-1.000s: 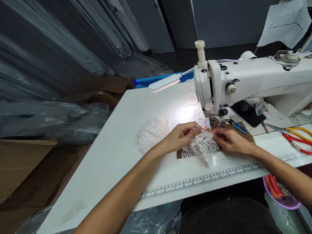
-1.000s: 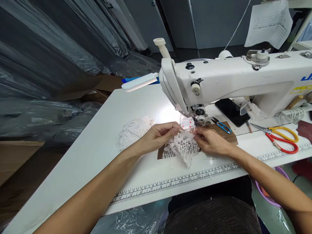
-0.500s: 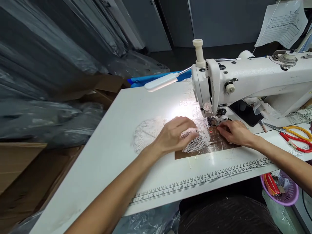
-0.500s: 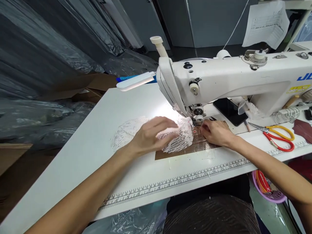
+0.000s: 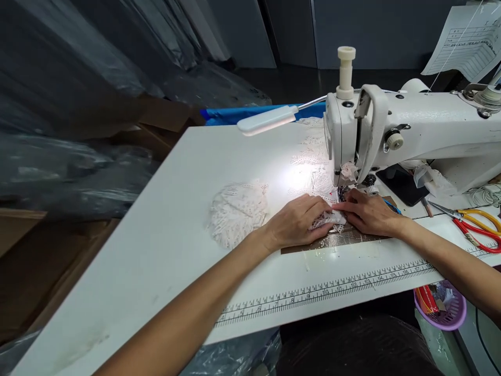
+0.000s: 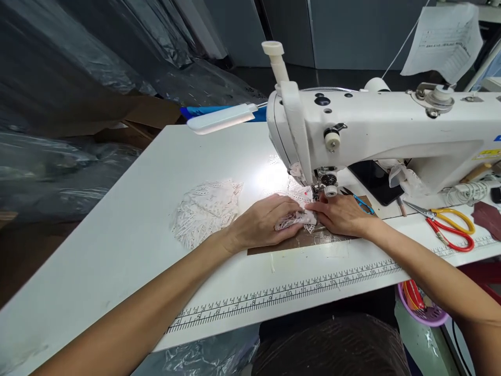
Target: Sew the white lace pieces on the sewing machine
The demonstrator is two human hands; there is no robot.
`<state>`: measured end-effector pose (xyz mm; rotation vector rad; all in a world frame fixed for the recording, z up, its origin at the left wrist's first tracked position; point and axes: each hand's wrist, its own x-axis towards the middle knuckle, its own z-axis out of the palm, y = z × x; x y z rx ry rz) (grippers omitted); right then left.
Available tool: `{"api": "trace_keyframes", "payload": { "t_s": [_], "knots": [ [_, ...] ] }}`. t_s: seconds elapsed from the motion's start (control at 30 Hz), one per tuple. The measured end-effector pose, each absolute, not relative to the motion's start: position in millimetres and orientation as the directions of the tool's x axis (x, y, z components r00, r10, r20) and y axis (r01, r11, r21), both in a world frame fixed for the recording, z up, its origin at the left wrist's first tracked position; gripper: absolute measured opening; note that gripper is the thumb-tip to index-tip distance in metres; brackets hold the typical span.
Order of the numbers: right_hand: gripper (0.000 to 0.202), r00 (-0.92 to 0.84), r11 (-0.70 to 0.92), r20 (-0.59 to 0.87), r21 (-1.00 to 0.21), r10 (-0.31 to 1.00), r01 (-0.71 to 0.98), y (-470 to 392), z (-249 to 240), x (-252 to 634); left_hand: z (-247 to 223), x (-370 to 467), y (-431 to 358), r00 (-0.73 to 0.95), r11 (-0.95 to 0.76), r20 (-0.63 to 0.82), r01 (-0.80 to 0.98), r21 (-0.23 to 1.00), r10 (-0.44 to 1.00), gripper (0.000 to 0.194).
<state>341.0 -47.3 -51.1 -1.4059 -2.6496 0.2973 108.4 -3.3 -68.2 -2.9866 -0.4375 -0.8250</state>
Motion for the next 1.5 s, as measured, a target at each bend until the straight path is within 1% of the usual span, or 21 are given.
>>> {"api": "trace_keyframes", "payload": {
  "t_s": [0.07, 0.13, 0.2, 0.23, 0.27, 0.33, 0.4, 0.47, 0.5, 0.6, 0.67, 0.77, 0.87, 1.03, 1.13, 1.37, 1.5],
  "knots": [
    [0.041, -0.562, 0.557, 0.043, -0.216, 0.826, 0.802, -48, -56, 342, -67, 108, -4, 0.831, -0.939, 0.441, 0.329, 0.103, 0.339, 0.026],
    [0.041, -0.561, 0.561, 0.068, -0.212, 0.825, 0.8, -48, -61, 342, -67, 107, -5, 0.836, -0.904, 0.344, 0.393, 0.169, 0.428, 0.029],
    [0.04, -0.557, 0.563, 0.097, -0.233, 0.825, 0.793, -47, -63, 343, -67, 107, -5, 0.83, -0.877, 0.286, 0.436, 0.203, 0.479, 0.031],
    [0.04, -0.558, 0.566, 0.111, -0.261, 0.822, 0.782, -47, -64, 344, -66, 107, -6, 0.826, -0.873, 0.285, 0.444, 0.201, 0.486, 0.033],
    [0.04, -0.558, 0.567, 0.128, -0.304, 0.82, 0.765, -47, -63, 345, -65, 107, -7, 0.824, -0.878, 0.304, 0.439, 0.19, 0.478, 0.034],
    [0.039, -0.532, 0.542, 0.155, -0.43, 0.832, 0.722, -48, -60, 348, -63, 108, -10, 0.826, -0.907, 0.376, 0.391, 0.155, 0.421, 0.032],
    [0.037, -0.479, 0.475, 0.153, -0.562, 0.864, 0.677, -51, -55, 352, -61, 110, -14, 0.837, -0.948, 0.447, 0.297, 0.112, 0.315, 0.022],
    [0.034, -0.44, 0.419, 0.137, -0.639, 0.887, 0.645, -54, -51, 355, -60, 113, -17, 0.843, -0.978, 0.497, 0.2, 0.06, 0.203, 0.011],
    [0.032, -0.444, 0.418, 0.136, -0.65, 0.886, 0.634, -55, -49, 356, -61, 115, -18, 0.841, -0.985, 0.516, 0.169, 0.038, 0.164, 0.011],
    [0.027, -0.502, 0.488, 0.169, -0.618, 0.848, 0.616, -57, -48, 358, -64, 118, -19, 0.81, -0.989, 0.571, 0.147, 0.024, 0.134, 0.014],
    [0.027, -0.528, 0.523, 0.182, -0.584, 0.829, 0.62, -57, -50, 358, -66, 118, -19, 0.789, -0.986, 0.594, 0.16, 0.05, 0.158, 0.013],
    [0.029, -0.529, 0.534, 0.188, -0.555, 0.827, 0.637, -56, -56, 358, -67, 116, -19, 0.777, -0.976, 0.593, 0.205, 0.079, 0.211, 0.014],
    [0.035, -0.535, 0.544, 0.188, -0.527, 0.824, 0.652, -56, -62, 356, -66, 115, -19, 0.764, -0.967, 0.601, 0.243, 0.071, 0.236, 0.013],
    [0.039, -0.545, 0.56, 0.162, -0.398, 0.822, 0.726, -59, -66, 351, -67, 117, -17, 0.749, -0.978, 0.638, 0.204, 0.032, 0.177, 0.009],
    [0.038, -0.556, 0.577, 0.169, -0.355, 0.814, 0.736, -59, -67, 350, -68, 118, -17, 0.744, -0.984, 0.651, 0.174, 0.026, 0.149, 0.008],
    [0.041, -0.547, 0.56, 0.142, -0.331, 0.825, 0.759, -58, -67, 349, -71, 119, -16, 0.757, -0.993, 0.644, 0.113, 0.033, 0.108, 0.007],
    [0.042, -0.513, 0.518, 0.127, -0.396, 0.849, 0.758, -61, -58, 350, -71, 120, -16, 0.756, -0.99, 0.64, 0.122, 0.066, 0.136, 0.008]
  ]
}}
